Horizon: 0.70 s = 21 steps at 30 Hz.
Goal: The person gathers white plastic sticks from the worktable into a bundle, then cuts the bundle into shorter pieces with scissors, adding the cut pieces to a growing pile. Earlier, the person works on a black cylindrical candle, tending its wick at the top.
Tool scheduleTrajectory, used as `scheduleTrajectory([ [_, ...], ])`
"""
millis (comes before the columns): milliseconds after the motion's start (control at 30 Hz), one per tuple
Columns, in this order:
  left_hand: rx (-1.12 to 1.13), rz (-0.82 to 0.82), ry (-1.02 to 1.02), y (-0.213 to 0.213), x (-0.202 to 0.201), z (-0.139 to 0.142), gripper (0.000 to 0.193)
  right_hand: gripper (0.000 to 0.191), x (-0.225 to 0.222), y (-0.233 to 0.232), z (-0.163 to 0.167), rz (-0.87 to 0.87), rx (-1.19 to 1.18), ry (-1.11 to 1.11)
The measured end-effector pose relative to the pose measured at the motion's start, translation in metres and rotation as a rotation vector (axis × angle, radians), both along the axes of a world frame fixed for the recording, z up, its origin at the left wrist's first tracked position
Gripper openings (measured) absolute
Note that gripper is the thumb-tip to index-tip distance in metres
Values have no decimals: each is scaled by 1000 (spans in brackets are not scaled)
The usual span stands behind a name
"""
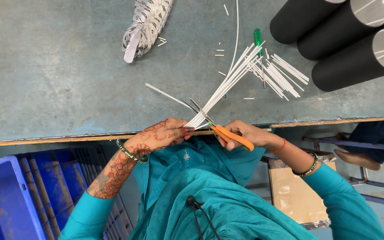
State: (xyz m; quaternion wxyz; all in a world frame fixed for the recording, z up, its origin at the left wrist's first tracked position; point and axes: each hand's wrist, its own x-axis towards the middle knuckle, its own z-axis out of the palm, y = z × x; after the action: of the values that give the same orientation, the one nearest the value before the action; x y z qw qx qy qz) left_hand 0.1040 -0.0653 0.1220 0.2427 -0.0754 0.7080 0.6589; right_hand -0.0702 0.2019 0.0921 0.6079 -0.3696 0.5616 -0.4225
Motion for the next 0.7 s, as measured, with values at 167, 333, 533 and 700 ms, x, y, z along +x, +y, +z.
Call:
scheduleTrajectory([
  [167, -31, -35, 11, -1, -2, 2, 38, 51, -5, 7, -12, -44, -36, -21],
  [333, -27, 5, -3, -1, -1, 5, 39, 49, -5, 17, -22, -92, -55, 3],
  [533, 4, 20, 15, -2, -1, 5, 38, 42, 2, 21, -31, -183, -84, -46],
  [700, 51, 55, 66, -3, -2, -1, 35, 42, 8, 22, -32, -230, -158, -67],
])
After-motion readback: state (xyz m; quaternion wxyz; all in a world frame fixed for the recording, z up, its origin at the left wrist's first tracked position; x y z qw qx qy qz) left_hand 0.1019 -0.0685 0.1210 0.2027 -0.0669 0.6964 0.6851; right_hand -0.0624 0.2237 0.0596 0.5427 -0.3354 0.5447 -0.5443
